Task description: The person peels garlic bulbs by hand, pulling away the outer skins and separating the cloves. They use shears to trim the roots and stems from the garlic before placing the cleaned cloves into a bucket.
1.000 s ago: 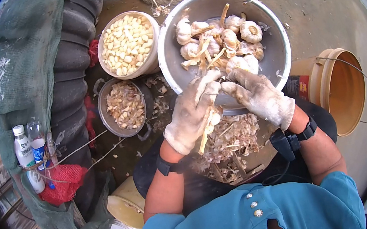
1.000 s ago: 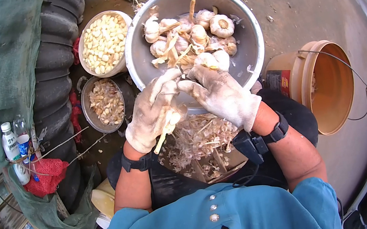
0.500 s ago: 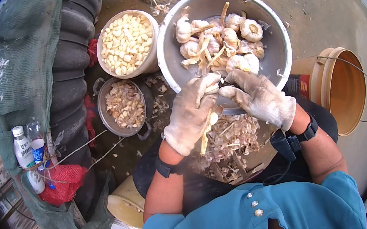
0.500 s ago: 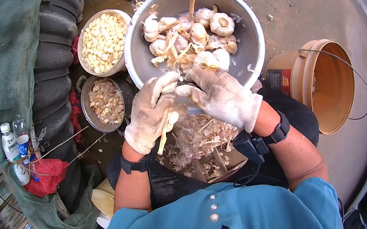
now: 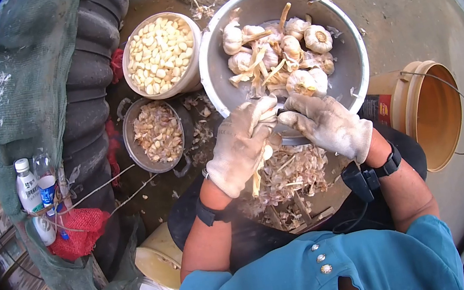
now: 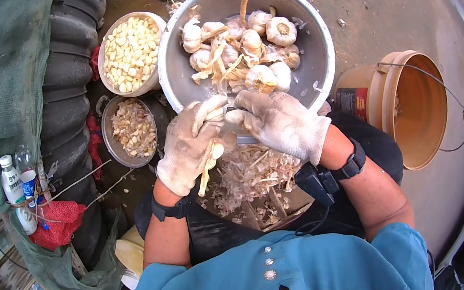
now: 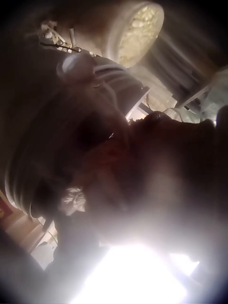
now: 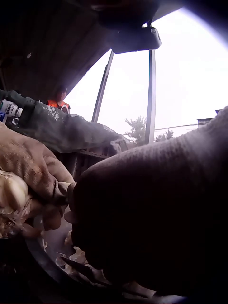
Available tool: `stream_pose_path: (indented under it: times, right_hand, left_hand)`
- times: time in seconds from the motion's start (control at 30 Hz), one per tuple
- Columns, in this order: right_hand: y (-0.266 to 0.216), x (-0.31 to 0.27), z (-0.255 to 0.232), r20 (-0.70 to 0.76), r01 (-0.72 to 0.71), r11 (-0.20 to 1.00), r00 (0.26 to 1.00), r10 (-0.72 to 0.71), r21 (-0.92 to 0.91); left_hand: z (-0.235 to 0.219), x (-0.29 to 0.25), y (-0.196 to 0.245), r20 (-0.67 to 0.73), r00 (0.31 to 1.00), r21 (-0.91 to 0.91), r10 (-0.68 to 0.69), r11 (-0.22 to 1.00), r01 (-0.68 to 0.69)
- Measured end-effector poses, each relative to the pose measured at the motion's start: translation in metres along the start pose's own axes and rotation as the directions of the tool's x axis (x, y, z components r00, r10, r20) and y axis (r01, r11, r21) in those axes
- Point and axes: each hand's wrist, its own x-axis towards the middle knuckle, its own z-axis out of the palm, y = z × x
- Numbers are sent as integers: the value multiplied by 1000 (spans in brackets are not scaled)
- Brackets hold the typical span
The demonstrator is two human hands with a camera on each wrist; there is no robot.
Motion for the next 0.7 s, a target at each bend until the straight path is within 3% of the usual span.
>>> stream_pose_path:
  times: [0.1,0.23,0.33,0.4,0.43,0.5,0.53,0.57,0.6,0.63,0.7]
  right_hand:
    - [-9,2,-8,17,-22,996,1000,20,81]
    - [-2,-1,-4,1,24,999,1000,-24,24]
    - [-10,-1,-6,47,-19,1000,999,19,-4]
    - [-12,-1,-6,74,-44,998,996,41,42]
    - [-12,-1,-7,74,-44,998,996,41,42]
    - [-10,0,-9,111,-42,996,993,33,79]
    - [-8,0,-9,110,-42,996,993,34,79]
    - [-6,0,-7,108,-21,996,994,12,82]
    - [-5,0,-7,107,1,996,994,-10,85]
    - [-6,1,-8,108,2,996,994,-11,84]
    - [-11,3,-11,92,-39,988,995,25,150]
  left_hand:
    - [-2,-1,-8,20,995,106,101,989,-103]
    - [2,-2,-10,-28,987,243,156,959,-145]
    - [5,-3,-4,-12,989,255,146,957,-138]
    - [3,0,3,-26,999,85,-28,996,30]
    - [3,0,0,-25,999,84,-28,996,30]
    - [1,2,-5,0,954,270,299,919,-288]
    - [-1,3,0,2,954,269,300,919,-289]
    - [-4,4,6,26,999,-20,40,999,-39]
    - [-8,5,12,124,971,-290,-206,928,234]
    - [-9,6,14,122,971,-290,-206,928,234]
    - [-12,6,17,167,943,-492,-288,805,333]
